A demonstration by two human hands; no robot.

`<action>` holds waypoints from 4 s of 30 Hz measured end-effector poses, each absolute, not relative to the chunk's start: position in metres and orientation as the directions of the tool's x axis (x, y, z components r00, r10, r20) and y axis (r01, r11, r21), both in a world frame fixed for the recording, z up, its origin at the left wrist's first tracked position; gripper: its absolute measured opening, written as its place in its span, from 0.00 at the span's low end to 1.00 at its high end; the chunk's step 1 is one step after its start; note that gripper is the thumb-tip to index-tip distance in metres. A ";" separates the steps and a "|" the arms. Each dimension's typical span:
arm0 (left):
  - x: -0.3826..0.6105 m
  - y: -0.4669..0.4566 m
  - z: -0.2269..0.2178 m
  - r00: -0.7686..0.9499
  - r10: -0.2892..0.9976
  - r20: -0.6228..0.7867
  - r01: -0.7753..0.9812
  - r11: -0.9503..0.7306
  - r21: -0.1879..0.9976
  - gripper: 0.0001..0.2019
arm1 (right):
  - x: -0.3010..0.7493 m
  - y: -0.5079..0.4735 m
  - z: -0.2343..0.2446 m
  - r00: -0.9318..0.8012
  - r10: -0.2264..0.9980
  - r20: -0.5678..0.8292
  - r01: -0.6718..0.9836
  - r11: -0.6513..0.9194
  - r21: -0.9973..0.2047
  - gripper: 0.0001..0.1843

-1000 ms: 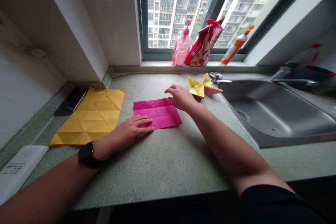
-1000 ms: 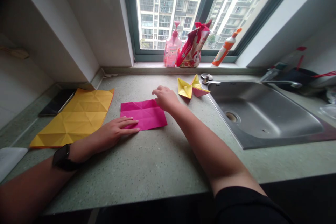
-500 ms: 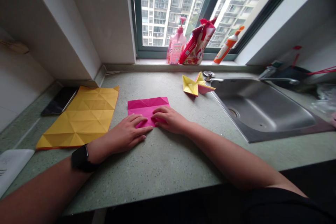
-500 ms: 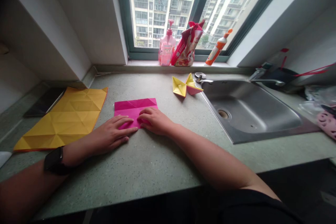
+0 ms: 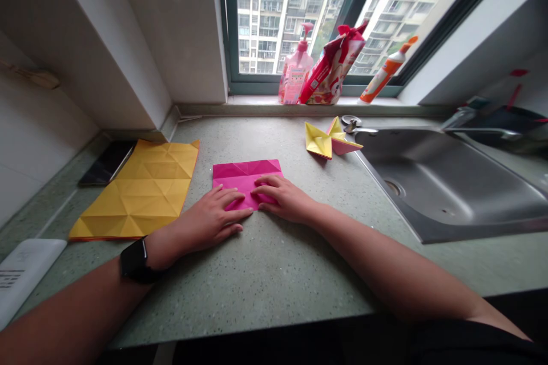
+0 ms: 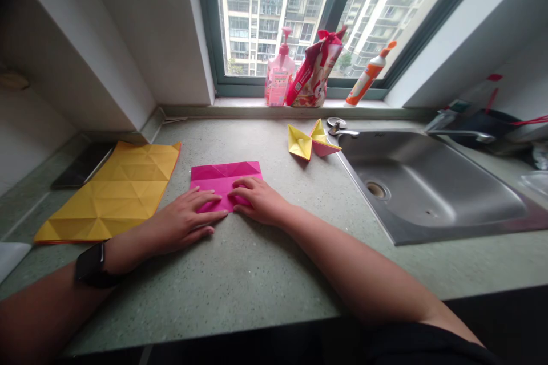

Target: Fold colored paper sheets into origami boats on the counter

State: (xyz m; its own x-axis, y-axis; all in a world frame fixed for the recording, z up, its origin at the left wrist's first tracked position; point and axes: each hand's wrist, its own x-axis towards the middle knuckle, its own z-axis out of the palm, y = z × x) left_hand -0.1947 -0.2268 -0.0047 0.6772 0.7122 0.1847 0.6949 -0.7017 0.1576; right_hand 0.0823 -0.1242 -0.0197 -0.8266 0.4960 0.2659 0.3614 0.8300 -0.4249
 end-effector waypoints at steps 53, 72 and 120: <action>-0.195 -0.229 0.006 0.691 0.704 0.165 0.660 -0.707 0.255 0.20 | 0.076 -0.122 -0.027 -0.794 0.559 0.240 0.481 0.818 -0.314 0.26; -0.220 -0.227 0.027 0.658 0.746 0.107 0.697 -0.656 0.289 0.15 | 0.139 -0.080 -0.018 -0.795 0.605 0.033 0.537 0.728 -0.427 0.47; -0.219 -0.226 0.016 0.668 0.708 0.229 0.656 -0.706 0.269 0.14 | 0.120 -0.085 -0.017 -0.458 0.864 0.209 0.375 0.400 -0.836 0.26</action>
